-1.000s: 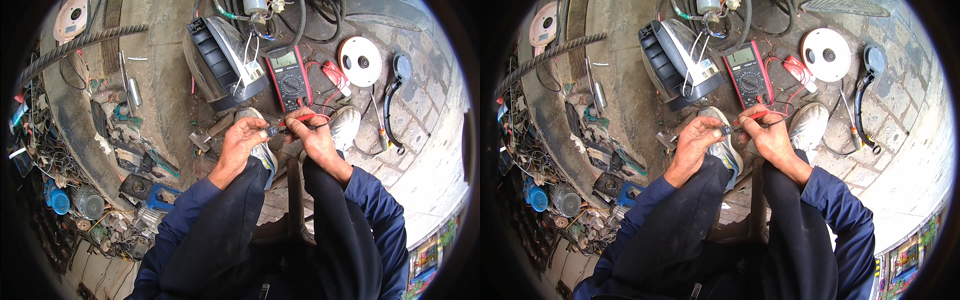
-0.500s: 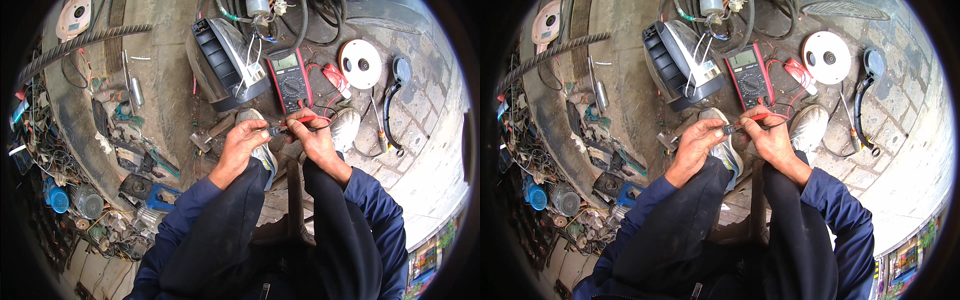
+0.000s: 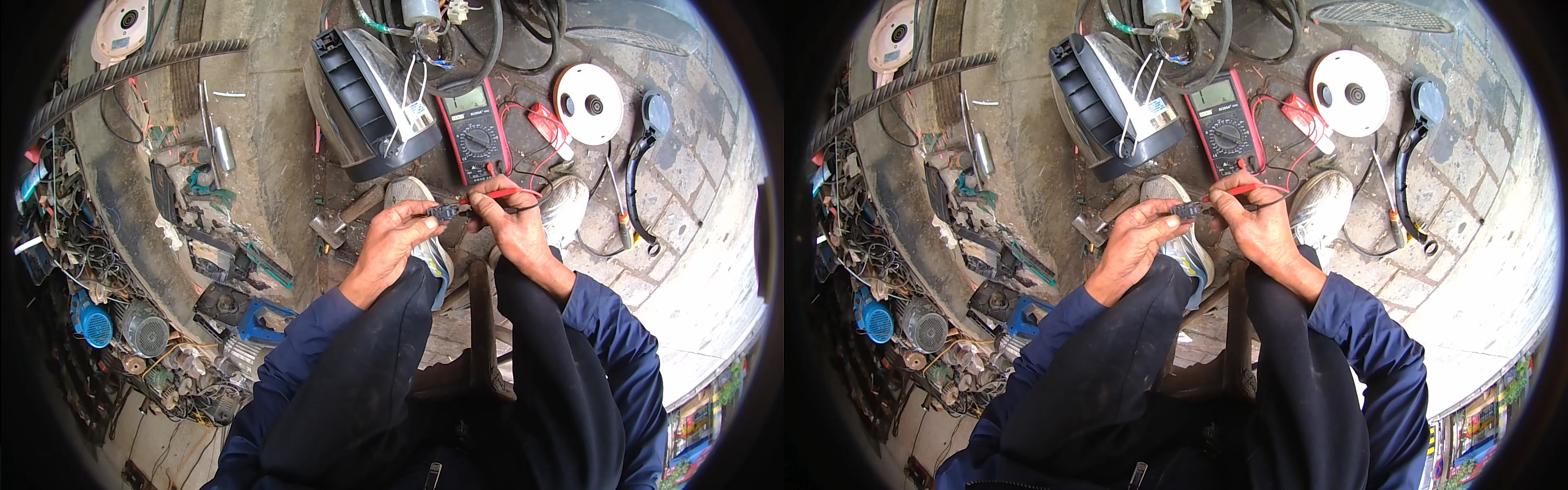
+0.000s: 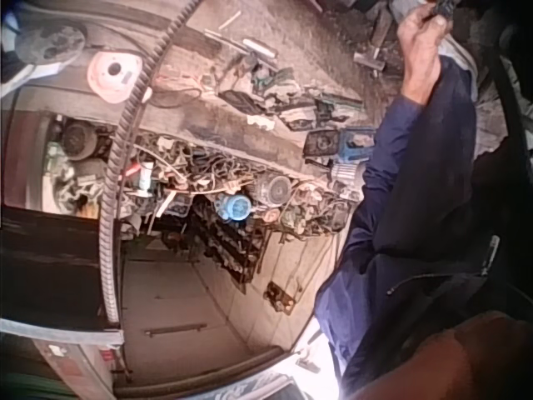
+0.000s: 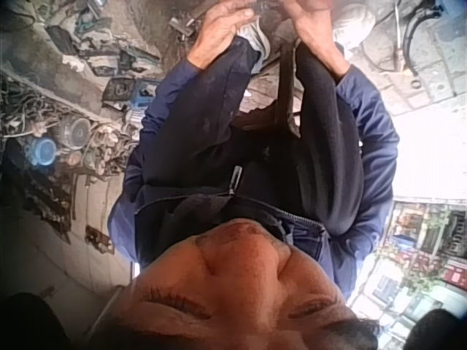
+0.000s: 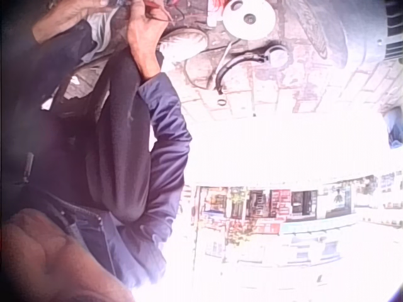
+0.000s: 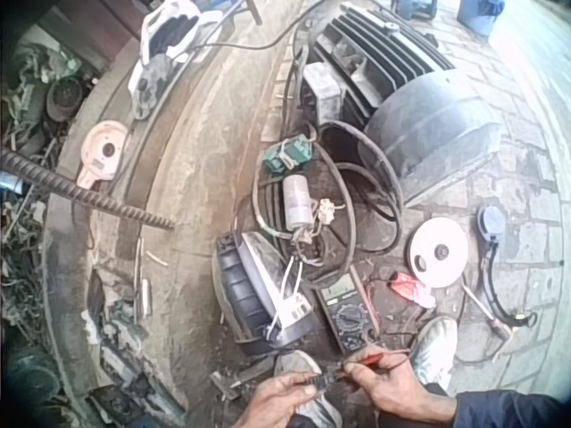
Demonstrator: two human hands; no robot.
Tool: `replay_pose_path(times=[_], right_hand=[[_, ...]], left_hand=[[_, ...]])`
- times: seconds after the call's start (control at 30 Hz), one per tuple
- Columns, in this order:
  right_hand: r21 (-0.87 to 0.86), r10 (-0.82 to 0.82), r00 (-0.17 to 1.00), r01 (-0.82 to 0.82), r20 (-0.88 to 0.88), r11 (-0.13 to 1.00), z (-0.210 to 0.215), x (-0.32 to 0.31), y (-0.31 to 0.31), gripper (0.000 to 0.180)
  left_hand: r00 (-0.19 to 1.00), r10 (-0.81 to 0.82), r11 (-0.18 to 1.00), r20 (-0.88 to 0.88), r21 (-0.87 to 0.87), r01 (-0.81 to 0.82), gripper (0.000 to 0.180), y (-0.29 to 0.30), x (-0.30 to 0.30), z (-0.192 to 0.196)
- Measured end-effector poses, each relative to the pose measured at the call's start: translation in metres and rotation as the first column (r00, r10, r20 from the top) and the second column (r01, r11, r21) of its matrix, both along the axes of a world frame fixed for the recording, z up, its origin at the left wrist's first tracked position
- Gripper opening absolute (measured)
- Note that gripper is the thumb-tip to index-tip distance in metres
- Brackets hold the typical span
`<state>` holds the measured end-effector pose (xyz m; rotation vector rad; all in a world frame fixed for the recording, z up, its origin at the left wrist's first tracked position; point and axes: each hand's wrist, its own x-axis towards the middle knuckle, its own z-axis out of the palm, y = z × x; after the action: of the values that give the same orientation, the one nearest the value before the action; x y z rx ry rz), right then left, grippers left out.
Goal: The person walks through a cluttered workshop and sits on a chair. They use a multimeter to test a small electronic component by connecting the probes to its terminals and observing the readings.
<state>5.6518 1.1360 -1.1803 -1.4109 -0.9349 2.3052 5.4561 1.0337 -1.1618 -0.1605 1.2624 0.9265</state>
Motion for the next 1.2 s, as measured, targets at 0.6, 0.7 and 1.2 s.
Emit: replay_pose_path(times=[0.6, 0.7, 1.2], right_hand=[[-0.028, 0.004, 1.000, -0.004, 0.009, 1.000, 0.001, -0.002, -0.004, 0.009], [-0.029, 0.002, 1.000, -0.002, 0.002, 1.000, 0.001, -0.003, -0.004, 0.009], [-0.045, -0.008, 1.000, 0.009, 0.020, 0.999, 0.000, -0.002, -0.003, 0.009]], left_hand=[[0.989, -0.144, 0.987, -0.036, -0.081, 0.140, 0.030, 0.013, 0.006, -0.002], [0.987, -0.149, 0.986, -0.053, -0.083, 0.144, 0.027, 0.014, 0.007, -0.004], [0.995, -0.098, 0.995, 0.015, -0.027, 0.098, 0.027, 0.006, 0.000, 0.000]])
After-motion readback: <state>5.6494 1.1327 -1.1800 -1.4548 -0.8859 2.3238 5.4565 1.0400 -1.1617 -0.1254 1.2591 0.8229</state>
